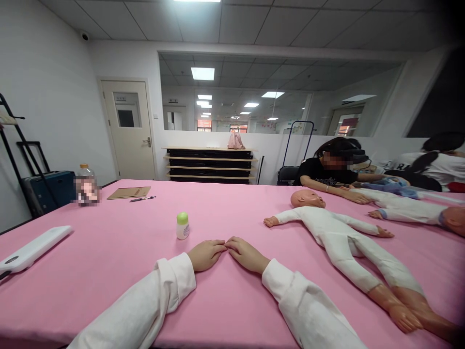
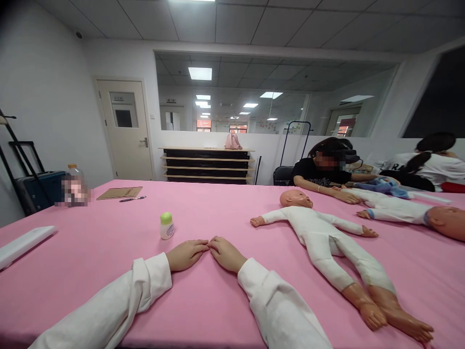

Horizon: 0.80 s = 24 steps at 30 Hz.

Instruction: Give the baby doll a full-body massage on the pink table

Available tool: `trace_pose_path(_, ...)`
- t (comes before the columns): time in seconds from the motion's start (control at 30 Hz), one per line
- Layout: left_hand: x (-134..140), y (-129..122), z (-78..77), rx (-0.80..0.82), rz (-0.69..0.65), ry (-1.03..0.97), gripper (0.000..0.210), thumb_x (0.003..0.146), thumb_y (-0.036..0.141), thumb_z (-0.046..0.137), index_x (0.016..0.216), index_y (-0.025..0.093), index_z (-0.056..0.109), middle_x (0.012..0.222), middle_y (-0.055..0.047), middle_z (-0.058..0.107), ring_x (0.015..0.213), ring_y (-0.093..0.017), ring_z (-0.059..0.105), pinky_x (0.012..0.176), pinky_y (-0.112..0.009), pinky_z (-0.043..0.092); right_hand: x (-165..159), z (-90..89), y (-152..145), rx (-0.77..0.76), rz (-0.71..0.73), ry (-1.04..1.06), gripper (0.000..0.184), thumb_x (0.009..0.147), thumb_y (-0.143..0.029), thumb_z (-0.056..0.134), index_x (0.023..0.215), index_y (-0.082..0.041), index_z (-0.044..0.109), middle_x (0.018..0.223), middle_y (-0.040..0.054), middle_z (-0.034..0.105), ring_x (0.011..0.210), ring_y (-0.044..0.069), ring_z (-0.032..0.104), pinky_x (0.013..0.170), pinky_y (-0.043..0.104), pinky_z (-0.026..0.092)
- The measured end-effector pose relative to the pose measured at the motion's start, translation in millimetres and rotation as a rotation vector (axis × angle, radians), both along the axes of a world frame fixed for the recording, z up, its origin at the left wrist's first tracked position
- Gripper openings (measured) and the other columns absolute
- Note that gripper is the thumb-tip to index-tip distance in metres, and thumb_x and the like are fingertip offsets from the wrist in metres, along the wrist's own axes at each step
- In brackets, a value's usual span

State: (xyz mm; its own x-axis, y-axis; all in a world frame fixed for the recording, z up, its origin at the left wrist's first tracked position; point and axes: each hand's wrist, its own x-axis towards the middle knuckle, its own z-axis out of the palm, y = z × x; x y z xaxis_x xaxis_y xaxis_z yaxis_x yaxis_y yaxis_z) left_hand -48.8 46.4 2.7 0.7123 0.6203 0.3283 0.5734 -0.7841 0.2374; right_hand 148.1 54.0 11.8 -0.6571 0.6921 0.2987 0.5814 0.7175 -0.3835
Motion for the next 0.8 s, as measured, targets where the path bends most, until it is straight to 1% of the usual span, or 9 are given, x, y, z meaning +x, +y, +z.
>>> trace_pose_path(0.17,0.4,-0.6,-0.1,0.012,0.017,0.011,0.037,0.090,0.022,0.031,0.120,0.024,0.051,0.128,-0.002,0.049,0.116,-0.015,0.047,0.100,-0.030,0.037,-0.4,-0.5,0.4,0.007,-0.002,-0.001,0.025,0.085,-0.016,0.040,0.097,-0.018,0.062,0.097,0.0064,0.058,0.093,0.017,0.052,0.087,0.031,0.042)
trace_pose_path(0.8,-0.2,-0.8,0.7,0.008,0.010,0.019,0.037,0.090,0.021,0.031,0.121,0.023,0.050,0.129,-0.003,0.049,0.116,-0.015,0.047,0.100,-0.031,0.037,-1.0,-0.2,0.5,0.019,-0.004,-0.015,0.026,0.084,-0.014,0.040,0.098,-0.018,0.062,0.098,0.0067,0.058,0.094,0.016,0.052,0.087,0.031,0.042)
